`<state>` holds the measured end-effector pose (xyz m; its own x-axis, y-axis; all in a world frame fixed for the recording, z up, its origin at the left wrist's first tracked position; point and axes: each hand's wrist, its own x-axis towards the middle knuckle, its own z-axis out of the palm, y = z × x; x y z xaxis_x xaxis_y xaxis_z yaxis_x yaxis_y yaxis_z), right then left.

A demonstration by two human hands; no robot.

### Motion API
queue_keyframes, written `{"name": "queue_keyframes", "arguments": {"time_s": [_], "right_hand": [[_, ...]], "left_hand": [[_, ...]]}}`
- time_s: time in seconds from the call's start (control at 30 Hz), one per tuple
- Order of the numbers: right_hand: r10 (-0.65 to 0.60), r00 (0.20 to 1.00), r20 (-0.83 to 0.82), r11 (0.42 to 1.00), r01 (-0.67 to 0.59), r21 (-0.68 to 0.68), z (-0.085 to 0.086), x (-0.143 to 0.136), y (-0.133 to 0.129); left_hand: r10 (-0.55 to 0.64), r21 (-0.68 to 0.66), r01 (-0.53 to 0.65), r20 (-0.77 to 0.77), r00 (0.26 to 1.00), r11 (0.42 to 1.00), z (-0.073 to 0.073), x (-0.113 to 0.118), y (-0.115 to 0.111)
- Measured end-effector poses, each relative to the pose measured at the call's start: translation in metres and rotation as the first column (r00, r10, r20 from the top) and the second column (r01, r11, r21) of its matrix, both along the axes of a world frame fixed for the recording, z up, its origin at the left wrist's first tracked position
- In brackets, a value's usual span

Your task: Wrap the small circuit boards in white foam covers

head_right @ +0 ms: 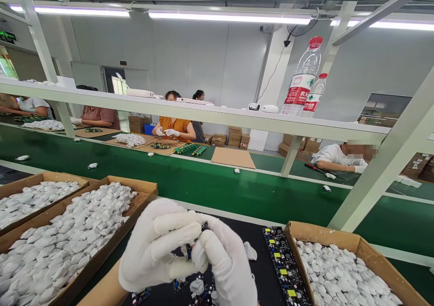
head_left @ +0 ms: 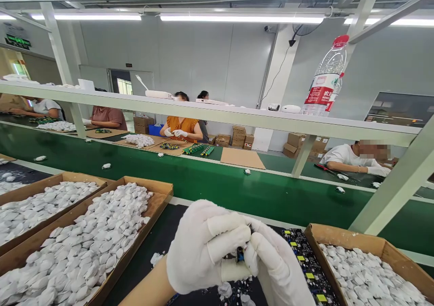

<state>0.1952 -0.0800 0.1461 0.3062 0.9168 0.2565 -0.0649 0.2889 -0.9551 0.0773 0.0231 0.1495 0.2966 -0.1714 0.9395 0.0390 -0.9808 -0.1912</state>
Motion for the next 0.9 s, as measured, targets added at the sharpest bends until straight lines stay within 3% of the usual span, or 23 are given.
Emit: {"name": "queue_keyframes", "arguments": {"time_s": [0.1,0.37,0.67,0.77,0.9], "right_hand": [[-0.028,0.997,0.078,0.999,0.027,0.020,0.004,-0.002,0.001],[0.062,0.994,0.088,0.997,-0.067,0.049,0.017,-0.009,0.004],[0.076,0.997,-0.006,0.994,-0.075,0.075,0.000,-0.001,0.012],[0.120,0.992,-0.040,0.991,-0.117,0.069,-0.006,0.004,0.013],[0.146,0.986,-0.082,0.987,-0.140,0.077,-0.011,0.004,0.010]], "left_hand": [[-0.058,-0.087,0.060,0.023,0.998,0.994,-0.003,0.003,0.002],[-0.073,-0.054,0.075,0.030,0.997,0.996,0.000,0.005,0.002],[0.010,0.040,-0.013,0.088,0.996,0.999,-0.005,0.012,0.005],[-0.054,0.008,0.054,0.046,0.997,0.999,-0.002,0.011,0.002],[-0.229,-0.103,0.222,-0.061,0.972,0.970,0.005,0.013,-0.001]]}}
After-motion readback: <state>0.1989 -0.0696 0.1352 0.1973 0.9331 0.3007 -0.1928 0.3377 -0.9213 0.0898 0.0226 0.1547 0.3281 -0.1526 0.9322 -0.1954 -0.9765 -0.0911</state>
